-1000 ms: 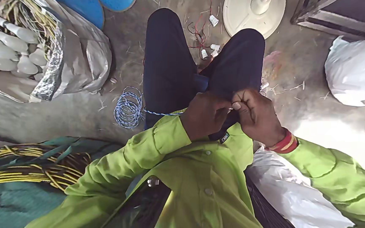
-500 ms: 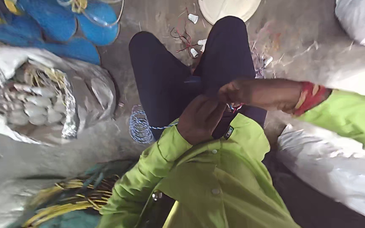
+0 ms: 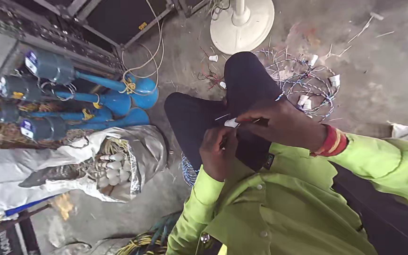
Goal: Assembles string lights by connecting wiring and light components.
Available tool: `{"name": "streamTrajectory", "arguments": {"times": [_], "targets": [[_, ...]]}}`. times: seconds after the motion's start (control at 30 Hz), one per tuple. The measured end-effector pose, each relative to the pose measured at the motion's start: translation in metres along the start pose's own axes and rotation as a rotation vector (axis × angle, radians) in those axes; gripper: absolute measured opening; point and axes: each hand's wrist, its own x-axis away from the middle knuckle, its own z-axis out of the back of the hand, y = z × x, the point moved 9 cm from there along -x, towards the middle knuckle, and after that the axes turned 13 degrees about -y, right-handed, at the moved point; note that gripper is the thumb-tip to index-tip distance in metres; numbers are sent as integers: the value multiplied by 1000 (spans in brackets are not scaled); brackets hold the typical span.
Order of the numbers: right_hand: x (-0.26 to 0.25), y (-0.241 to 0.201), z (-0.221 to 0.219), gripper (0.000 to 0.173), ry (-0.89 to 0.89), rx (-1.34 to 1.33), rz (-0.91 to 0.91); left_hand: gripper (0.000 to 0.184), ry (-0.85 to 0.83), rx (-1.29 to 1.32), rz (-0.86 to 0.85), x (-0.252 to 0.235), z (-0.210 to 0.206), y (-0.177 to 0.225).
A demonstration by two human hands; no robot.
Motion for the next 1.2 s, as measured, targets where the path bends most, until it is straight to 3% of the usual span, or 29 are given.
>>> {"name": "streamTrajectory", "arguments": {"times": [0.17, 0.47, 0.63, 0.73, 0.83, 0.97, 1.07, 1.2], "targets": [[0, 8, -9, 17, -41, -171, -33, 12, 15, -93, -86, 1, 2, 9], [3, 6, -10, 15, 22, -180, -12, 14, -34, -100, -148, -1, 0, 23], [7, 6, -6, 15, 40, -187, 98, 13, -102, -64, -113, -5, 0, 28], [11, 10, -6, 17, 34, -191, 103, 12, -178, 88, -25, -9, -5, 22], [13, 20, -10, 20, -26, -141, -85, 12, -253, 222, 114, -7, -19, 9], [11, 24, -14, 20, -115, 31, -250, 14, -330, 569, 479, 3, -41, -22], [5, 22, -16, 13, -189, 98, -309, 15, -401, 804, 742, 7, -51, -38], [-5, 37, -14, 12, -130, 112, -240, 17, -558, 951, 897, -6, -60, -52]]}}
